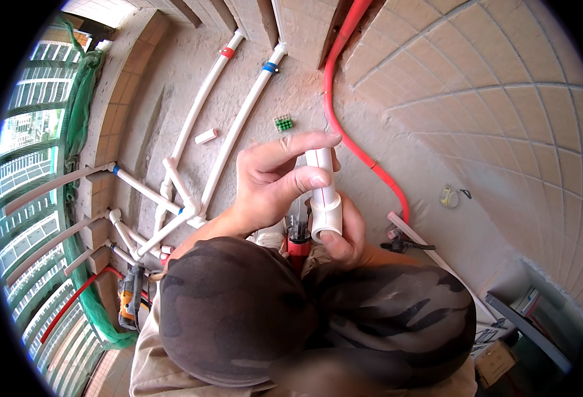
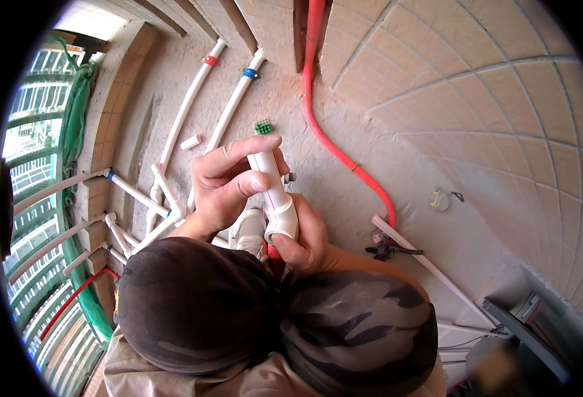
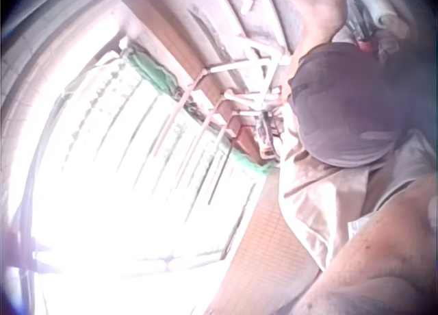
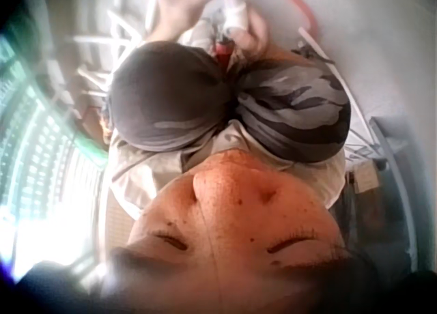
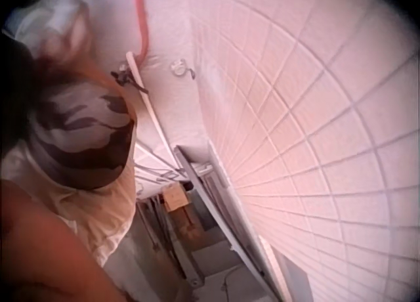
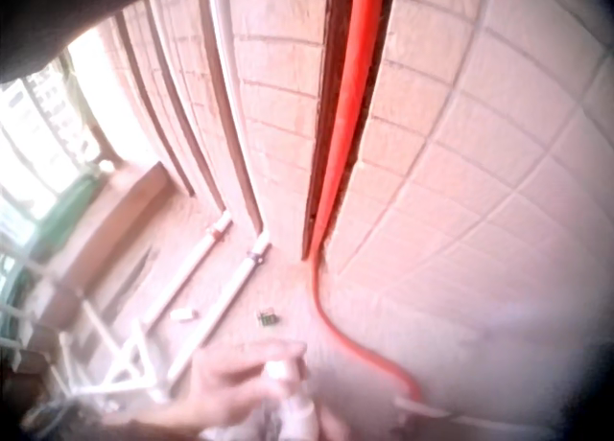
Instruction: The person sits on the floor and assembles white PVC pipes with fittings. They use a pipe cutter to trim pipe ends and a pipe welding machine to heat and join the pipes and fittings together.
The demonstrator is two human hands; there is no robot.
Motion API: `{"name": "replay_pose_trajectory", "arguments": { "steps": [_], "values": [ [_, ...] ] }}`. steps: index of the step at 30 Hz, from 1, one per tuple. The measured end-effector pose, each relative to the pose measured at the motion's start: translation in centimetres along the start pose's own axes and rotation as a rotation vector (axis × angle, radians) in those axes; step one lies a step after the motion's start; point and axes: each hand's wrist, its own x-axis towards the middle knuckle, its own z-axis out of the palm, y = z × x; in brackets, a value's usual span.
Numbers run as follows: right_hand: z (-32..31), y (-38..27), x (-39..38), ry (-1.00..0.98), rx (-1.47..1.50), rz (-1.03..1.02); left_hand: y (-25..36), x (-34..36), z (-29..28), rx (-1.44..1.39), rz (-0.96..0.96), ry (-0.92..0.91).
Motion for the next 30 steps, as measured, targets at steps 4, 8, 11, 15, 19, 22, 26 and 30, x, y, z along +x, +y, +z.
{"name": "replay_pose_trajectory", "arguments": {
  "steps": [4,8,11,15,19,22,26,30],
  "values": [
    [-0.1,0.3,0.0,-0.052,0.002,-0.072,0.4,0.4,-0.1,0.098,0.214,-0.101],
    [0.0,-0.3,1.2,-0.104,-0.163,-0.159,1.2,1.4,0.3,0.225,0.454,-0.215],
    [-0.2,-0.7,2.1,-0.149,-0.397,-0.313,2.0,2.2,0.9,0.196,0.533,-0.373],
    [-0.7,-2.0,4.5,-0.243,-0.429,-0.503,2.7,1.9,2.2,0.025,0.47,-0.373],
    [-0.9,-3.0,4.0,-0.244,-0.587,-0.591,2.9,2.7,3.9,-0.146,0.481,-0.449],
    [-1.5,-3.3,2.2,-0.243,-0.678,-0.593,2.6,2.3,5.4,-0.242,0.548,-0.404],
    [-2.2,-1.6,1.7,-0.227,-0.707,-0.606,1.2,1.4,5.8,-0.268,0.587,-0.273],
    [-2.1,-1.7,1.6,-0.202,-0.73,-0.613,1.6,1.2,5.7,-0.284,0.594,-0.273]
  ]
}}
